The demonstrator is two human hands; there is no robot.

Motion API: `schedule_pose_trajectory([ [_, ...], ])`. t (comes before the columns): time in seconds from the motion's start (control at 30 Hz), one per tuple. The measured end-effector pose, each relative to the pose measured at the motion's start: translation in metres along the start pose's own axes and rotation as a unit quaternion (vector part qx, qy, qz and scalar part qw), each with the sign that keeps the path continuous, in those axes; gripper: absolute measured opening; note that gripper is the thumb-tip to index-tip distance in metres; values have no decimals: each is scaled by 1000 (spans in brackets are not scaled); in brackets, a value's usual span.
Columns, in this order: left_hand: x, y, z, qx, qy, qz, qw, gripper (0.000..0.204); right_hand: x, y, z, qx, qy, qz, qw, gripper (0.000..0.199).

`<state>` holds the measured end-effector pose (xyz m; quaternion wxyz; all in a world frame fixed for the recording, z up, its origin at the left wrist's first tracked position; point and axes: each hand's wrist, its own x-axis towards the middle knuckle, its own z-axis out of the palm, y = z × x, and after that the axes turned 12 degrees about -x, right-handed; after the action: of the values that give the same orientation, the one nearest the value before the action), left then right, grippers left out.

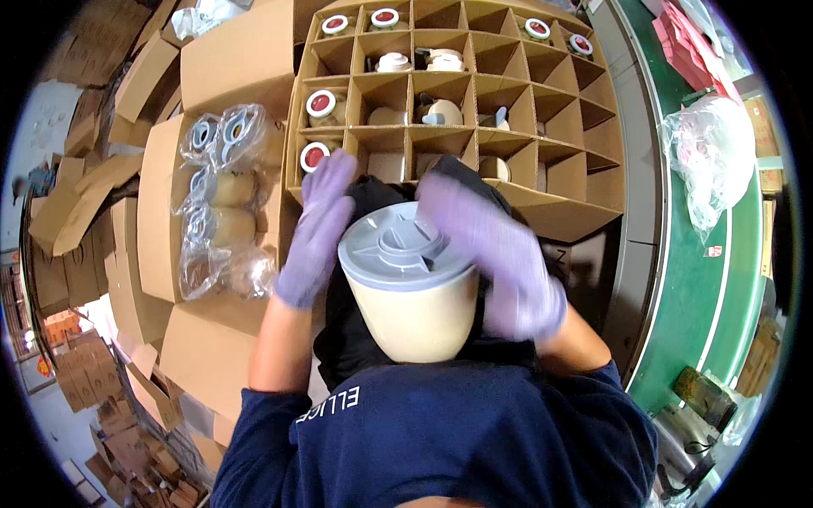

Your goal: The person assembles components of a thermos by placing a glass liner into a plastic housing, securing a lid, and then placing the finished item into a plastic bag.

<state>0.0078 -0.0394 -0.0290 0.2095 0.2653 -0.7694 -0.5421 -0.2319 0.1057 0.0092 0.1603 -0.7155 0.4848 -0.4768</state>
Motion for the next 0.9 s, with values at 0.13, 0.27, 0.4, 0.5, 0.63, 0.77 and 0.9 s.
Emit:
schedule_pose_trajectory([
  [0.13, -6, 46, 15, 51, -44, 68, 995, 52, -13, 22, 11, 75, -60, 110, 989, 70],
  [0.27, -3, -25, -7, 144, 31, 131, 980, 60, 8, -17, -5, 35, -52, 9, 998, 85],
  [0.4, 2, 50, 10, 65, -98, 56, 992, 62, -13, 29, 9, -17, -65, 43, 997, 63],
  [0.5, 17, -4, -6, 168, -46, 95, 980, 56, 8, -12, -14, 33, -70, -14, 997, 76],
  [0.63, 7, 66, 20, 98, -47, 83, 991, 61, -10, 35, 2, 119, -76, 233, 962, 94],
  [0.77, 10, -3, -5, 112, -8, 23, 993, 64, 5, -22, -17, 2, -126, -70, 990, 125],
  [0.9, 1, 74, 23, 201, -63, 120, 970, 64, -7, 17, -3, -1, -99, 166, 981, 100],
])
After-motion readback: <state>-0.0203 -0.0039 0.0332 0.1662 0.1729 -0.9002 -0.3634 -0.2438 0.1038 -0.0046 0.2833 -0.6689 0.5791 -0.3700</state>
